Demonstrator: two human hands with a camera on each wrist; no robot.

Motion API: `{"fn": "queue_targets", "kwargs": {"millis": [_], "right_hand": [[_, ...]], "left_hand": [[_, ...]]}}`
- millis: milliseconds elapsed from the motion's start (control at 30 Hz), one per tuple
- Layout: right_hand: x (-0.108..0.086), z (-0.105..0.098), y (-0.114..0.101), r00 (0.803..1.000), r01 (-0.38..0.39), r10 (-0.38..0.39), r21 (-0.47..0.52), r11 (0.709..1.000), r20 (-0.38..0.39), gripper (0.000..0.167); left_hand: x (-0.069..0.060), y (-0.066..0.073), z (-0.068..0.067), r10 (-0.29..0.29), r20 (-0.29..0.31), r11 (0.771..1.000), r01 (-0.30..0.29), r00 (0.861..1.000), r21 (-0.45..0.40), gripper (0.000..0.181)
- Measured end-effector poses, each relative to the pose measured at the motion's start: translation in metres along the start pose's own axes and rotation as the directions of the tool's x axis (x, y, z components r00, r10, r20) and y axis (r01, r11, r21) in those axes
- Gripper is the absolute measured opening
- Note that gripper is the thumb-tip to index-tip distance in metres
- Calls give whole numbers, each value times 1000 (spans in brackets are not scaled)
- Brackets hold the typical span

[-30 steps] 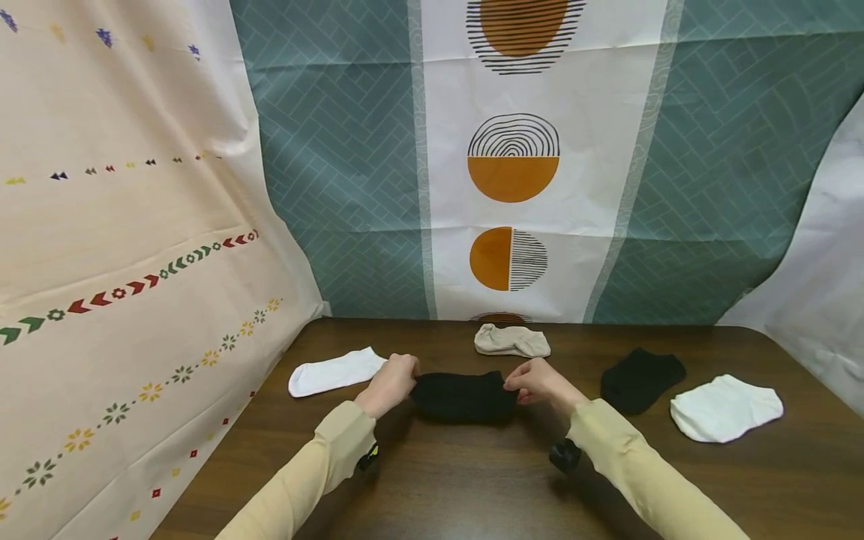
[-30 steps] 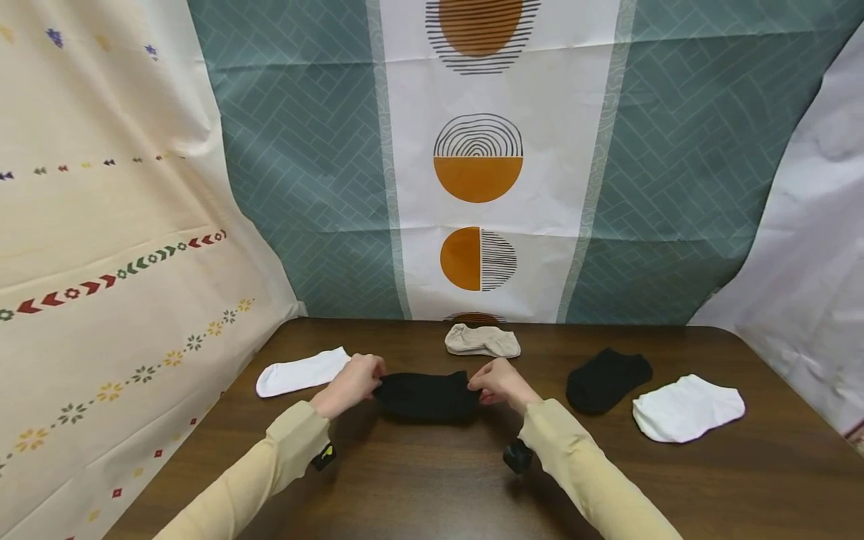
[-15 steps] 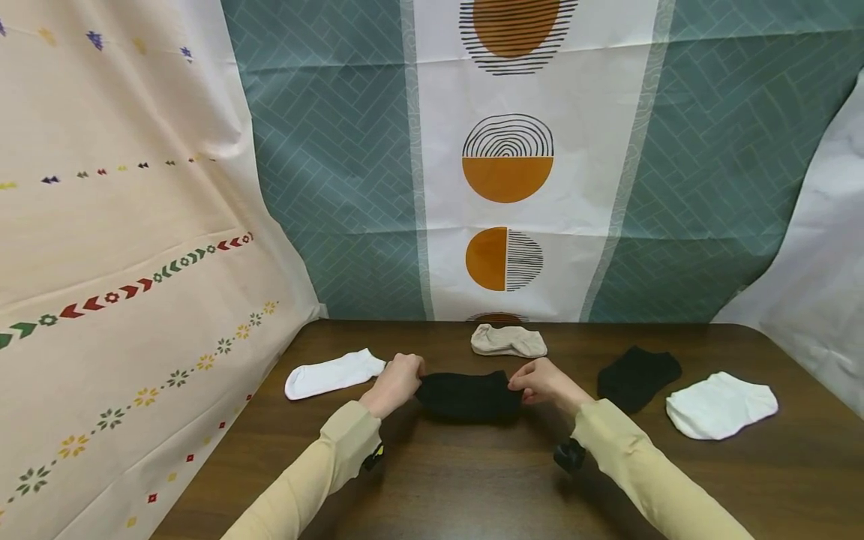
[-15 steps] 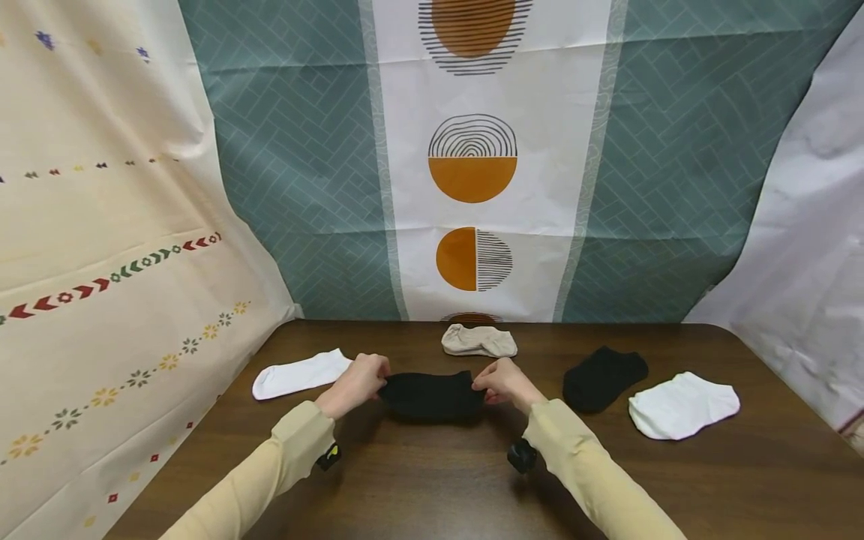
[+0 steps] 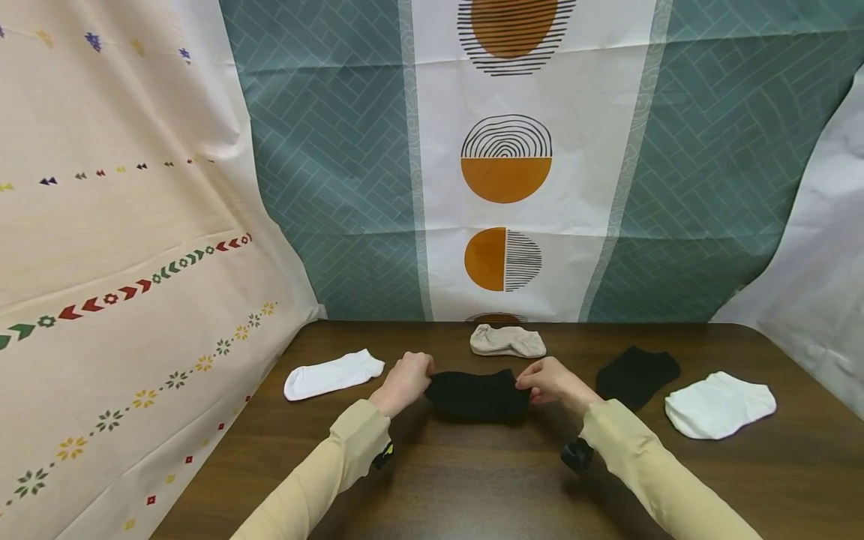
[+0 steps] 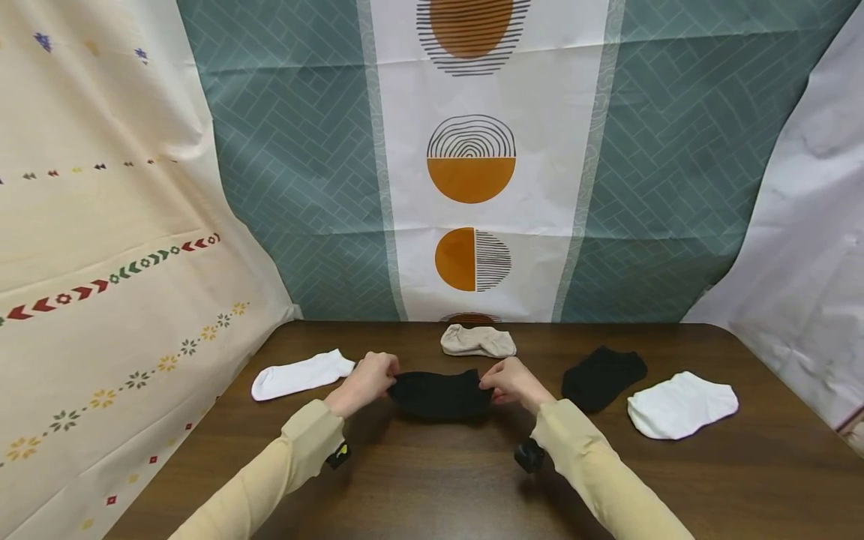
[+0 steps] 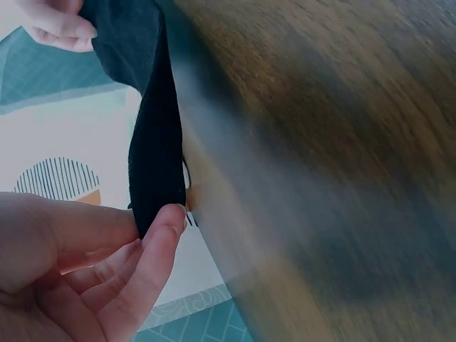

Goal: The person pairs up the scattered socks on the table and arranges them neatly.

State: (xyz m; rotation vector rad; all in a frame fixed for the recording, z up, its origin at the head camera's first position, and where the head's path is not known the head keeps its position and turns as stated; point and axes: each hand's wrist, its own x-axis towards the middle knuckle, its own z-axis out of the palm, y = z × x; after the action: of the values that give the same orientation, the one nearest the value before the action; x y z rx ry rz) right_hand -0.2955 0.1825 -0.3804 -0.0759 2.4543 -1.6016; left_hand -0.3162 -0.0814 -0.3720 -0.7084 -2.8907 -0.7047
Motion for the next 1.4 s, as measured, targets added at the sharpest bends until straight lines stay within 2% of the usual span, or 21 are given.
{"fn": "queue_targets", "kwargs": {"millis": [500,933,1400], "right_hand": [[-7,-15,3,1000,-13,13,-31,999,1,16],[-14,-24,3,1000,-8,8,-35,999,5,17],[-18,-33,7,1000,-24,24,-61,998,-7,18]], "left_hand": [[5,11,2,50,-8,998,-49,999,32,9],[8,18,4,31,16,1000,-31,999,-2,8],[12,26,10,62,10,998,-62,998,29,8]]}}
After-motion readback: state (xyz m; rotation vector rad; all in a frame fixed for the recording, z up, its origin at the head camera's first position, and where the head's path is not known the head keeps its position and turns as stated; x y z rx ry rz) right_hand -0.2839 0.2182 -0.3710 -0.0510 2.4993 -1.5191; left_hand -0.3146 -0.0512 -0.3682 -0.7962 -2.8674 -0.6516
